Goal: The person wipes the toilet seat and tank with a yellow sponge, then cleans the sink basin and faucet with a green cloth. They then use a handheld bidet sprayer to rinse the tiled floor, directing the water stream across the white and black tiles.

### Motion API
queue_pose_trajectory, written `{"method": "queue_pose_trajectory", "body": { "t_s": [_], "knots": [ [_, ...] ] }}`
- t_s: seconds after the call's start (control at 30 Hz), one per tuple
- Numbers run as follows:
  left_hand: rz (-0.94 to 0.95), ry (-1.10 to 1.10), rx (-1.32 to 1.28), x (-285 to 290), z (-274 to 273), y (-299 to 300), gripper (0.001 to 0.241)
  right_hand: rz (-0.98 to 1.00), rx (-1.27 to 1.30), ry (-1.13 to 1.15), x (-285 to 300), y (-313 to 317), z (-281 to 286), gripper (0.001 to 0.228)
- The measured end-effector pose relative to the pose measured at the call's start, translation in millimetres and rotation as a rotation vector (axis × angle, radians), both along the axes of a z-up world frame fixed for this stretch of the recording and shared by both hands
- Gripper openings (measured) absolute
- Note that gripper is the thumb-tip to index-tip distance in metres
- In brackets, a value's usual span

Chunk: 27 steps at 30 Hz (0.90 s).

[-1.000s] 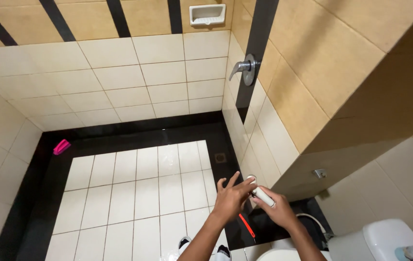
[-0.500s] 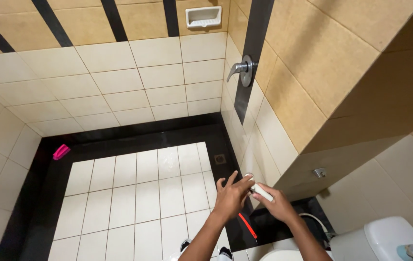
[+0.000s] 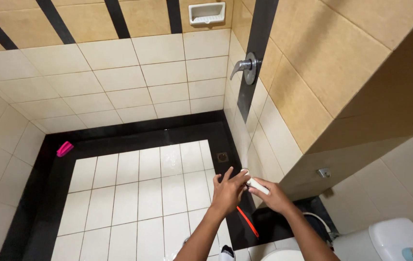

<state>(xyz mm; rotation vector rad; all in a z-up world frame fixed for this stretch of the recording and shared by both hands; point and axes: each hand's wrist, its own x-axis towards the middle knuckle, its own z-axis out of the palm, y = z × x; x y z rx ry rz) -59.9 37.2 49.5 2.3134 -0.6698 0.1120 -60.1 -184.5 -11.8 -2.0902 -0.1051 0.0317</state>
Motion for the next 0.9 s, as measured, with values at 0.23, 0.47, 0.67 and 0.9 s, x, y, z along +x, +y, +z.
{"method": "queue_pose_trajectory", "body": {
  "t_s": [0.23, 0.47, 0.67, 0.9],
  "knots": [
    [0.011, 0.019, -0.002, -1.8, -12.0, 6.9, 0.039, 0.009, 0.042, 0.048, -0.7, 5.6, -13.8, 0.055],
    [0.033, 0.06, 0.008, 20.8, -31.0, 13.3, 0.039, 0.028, 0.008, 0.162, 18.3, 21.6, -4.1, 0.055],
    [0.052, 0.107, 0.008, 71.9, -53.7, 17.2, 0.039, -0.01, -0.068, 0.283, 65.9, 36.1, 2.8, 0.055],
    [0.062, 0.136, 0.034, 132.5, -77.6, 26.3, 0.041, 0.068, -0.066, 0.175, 130.6, 39.3, -35.4, 0.054]
  ]
}}
